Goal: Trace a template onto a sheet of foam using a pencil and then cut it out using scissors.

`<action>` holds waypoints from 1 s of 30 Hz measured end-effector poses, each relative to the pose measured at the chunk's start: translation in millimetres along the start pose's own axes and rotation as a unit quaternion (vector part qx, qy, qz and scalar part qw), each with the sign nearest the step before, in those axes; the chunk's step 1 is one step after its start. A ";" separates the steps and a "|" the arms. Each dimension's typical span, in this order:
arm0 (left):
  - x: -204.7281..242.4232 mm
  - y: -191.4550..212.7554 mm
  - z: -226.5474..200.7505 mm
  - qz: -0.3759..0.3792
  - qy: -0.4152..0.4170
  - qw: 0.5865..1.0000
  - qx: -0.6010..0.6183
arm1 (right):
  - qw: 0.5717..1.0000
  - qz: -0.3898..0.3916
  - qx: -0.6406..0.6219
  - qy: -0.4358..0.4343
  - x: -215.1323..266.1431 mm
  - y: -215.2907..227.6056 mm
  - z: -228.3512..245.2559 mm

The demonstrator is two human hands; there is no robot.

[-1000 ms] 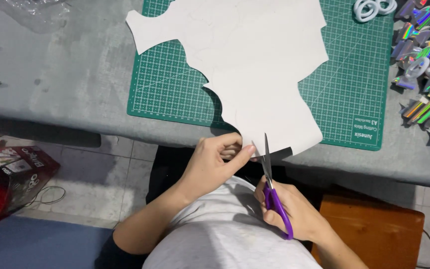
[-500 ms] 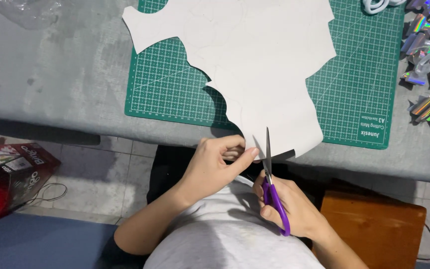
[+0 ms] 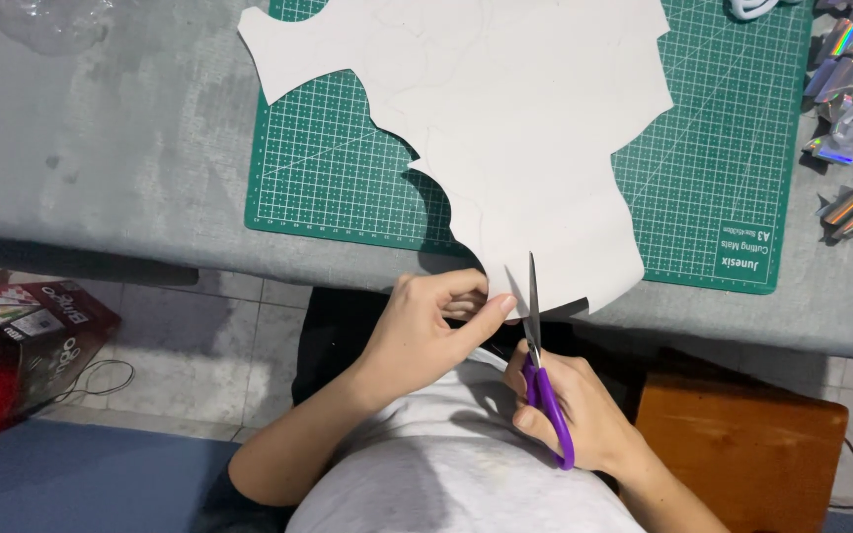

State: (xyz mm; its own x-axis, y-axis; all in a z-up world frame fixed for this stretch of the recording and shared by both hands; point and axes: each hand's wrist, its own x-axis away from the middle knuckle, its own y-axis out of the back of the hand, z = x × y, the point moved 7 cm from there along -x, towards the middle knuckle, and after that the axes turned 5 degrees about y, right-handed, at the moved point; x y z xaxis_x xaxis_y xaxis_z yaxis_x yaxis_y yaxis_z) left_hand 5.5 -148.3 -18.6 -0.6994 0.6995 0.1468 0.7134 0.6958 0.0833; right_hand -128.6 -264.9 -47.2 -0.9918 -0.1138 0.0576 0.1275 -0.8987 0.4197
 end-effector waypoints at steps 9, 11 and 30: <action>-2.2 -0.2 0.4 0.009 0.025 0.999 -0.019 | 1.000 -0.015 0.007 -0.014 3.6 0.6 -6.3; -2.5 -0.6 2.1 0.008 0.023 0.999 -0.029 | 1.000 -0.021 0.011 -0.014 4.6 1.1 -8.0; -3.6 -1.7 3.7 0.011 0.037 0.999 -0.023 | 0.999 -0.022 0.030 -0.001 3.9 4.7 -6.8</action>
